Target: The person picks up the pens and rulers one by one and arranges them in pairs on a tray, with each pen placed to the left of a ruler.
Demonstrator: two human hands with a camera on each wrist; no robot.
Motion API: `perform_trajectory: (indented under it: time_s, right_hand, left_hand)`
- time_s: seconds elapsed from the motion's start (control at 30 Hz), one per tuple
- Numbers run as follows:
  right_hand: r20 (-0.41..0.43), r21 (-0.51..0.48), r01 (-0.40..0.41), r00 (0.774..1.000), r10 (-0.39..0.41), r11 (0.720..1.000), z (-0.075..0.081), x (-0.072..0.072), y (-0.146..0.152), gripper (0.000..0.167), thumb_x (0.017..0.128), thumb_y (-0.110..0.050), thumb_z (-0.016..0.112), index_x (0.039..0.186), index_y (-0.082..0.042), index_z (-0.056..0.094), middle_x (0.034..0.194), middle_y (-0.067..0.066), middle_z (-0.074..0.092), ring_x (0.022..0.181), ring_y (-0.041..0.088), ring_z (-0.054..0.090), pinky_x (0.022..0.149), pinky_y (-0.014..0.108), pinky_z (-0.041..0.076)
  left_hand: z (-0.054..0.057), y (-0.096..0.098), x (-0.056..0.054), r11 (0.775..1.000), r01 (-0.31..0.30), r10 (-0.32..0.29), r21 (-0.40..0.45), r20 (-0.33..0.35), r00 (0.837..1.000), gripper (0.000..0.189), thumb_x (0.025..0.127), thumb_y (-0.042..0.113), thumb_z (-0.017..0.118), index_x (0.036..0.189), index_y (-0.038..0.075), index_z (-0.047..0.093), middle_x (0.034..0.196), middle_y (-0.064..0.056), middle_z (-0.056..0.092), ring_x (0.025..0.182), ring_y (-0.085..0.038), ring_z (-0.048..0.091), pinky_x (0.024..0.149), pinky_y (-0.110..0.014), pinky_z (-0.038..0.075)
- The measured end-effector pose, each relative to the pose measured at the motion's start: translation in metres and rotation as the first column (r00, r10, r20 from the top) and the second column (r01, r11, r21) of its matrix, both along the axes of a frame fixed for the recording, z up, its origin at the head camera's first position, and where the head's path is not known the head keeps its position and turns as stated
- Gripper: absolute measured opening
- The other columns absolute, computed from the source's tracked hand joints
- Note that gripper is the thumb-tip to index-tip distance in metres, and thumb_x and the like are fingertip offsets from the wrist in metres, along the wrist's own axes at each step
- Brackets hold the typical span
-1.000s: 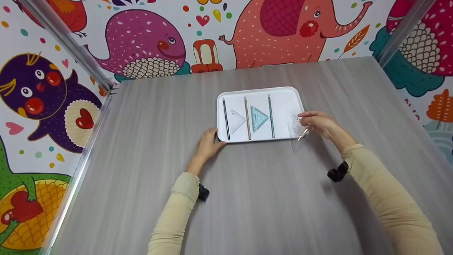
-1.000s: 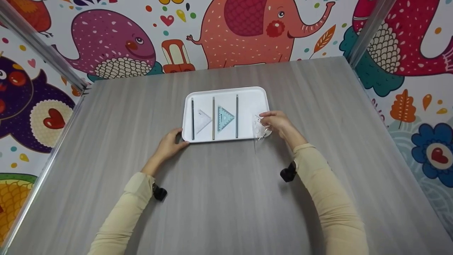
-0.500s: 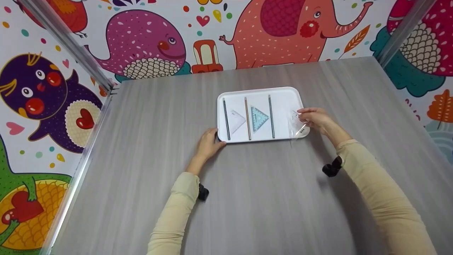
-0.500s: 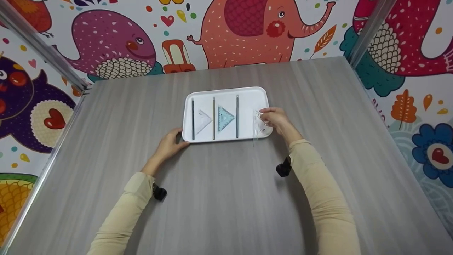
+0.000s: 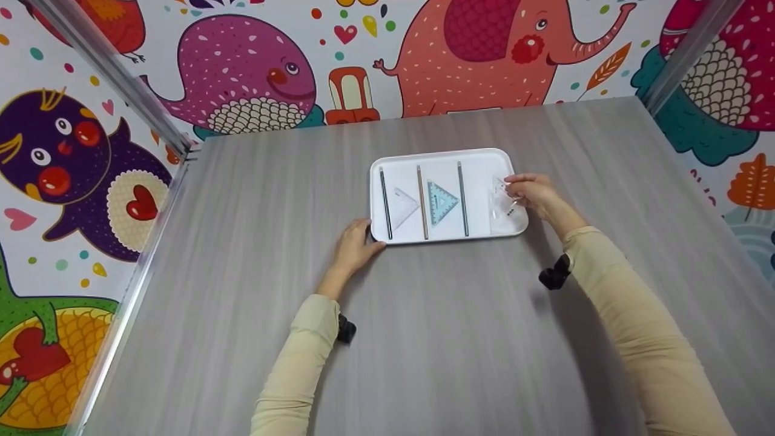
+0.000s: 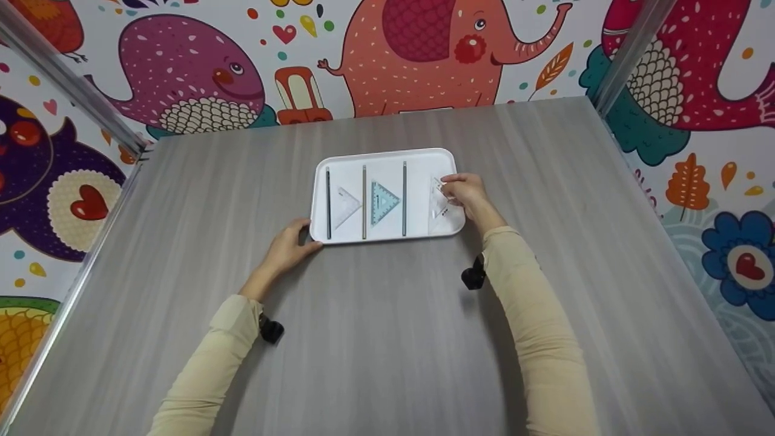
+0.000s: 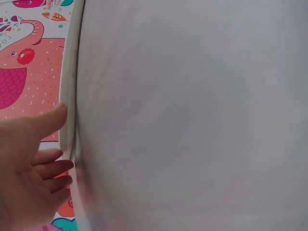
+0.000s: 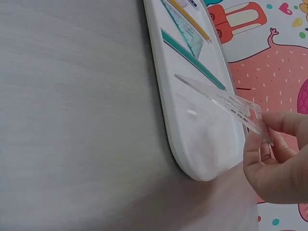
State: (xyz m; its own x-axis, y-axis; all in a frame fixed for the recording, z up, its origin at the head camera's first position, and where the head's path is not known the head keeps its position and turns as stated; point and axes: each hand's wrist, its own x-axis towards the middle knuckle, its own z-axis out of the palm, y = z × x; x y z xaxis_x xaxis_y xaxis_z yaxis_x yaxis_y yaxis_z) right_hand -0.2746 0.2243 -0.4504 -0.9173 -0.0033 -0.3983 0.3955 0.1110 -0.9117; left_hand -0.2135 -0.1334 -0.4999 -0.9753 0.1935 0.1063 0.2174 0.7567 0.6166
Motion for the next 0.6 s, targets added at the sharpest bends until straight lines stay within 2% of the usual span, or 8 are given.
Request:
perform_trajectory:
  time_s: [0.13,0.43,0.6]
  right_hand:
    - [0.006,0.027,-0.001,1.000,0.001,1.000,-0.0033,-0.0039,-0.0043,0.030,0.086,-0.002,0.053,0.115,0.004,0.050,0.063,-0.009,0.056,0.060,0.004,0.051,0.058,0.018,0.044]
    - [-0.046,-0.028,0.037,0.998,-0.039,0.999,-0.0053,-0.0095,-0.0033,0.015,0.084,0.002,0.052,0.097,-0.005,0.055,0.060,-0.009,0.056,0.055,0.002,0.052,0.053,0.015,0.043]
    - [-0.042,-0.010,0.064,0.997,-0.065,0.998,-0.0068,-0.0100,-0.0037,0.018,0.083,0.002,0.053,0.101,-0.002,0.055,0.060,-0.009,0.056,0.055,0.002,0.051,0.051,0.015,0.044]
  left_hand:
    - [0.0001,-0.0016,0.0002,1.000,0.003,-0.003,0.005,-0.007,1.000,0.049,0.077,0.013,0.072,0.116,-0.010,0.054,0.117,-0.025,0.054,0.113,-0.035,0.049,0.099,-0.041,0.036]
    - [0.0010,-0.0003,0.0005,1.000,-0.011,0.011,0.016,0.012,1.000,0.050,0.078,0.013,0.071,0.117,-0.011,0.052,0.118,-0.025,0.053,0.113,-0.034,0.048,0.098,-0.040,0.038]
    - [0.0006,-0.0007,0.0008,1.000,-0.010,0.010,0.006,0.013,1.000,0.050,0.078,0.014,0.071,0.117,-0.010,0.052,0.118,-0.024,0.053,0.114,-0.034,0.048,0.099,-0.040,0.037]
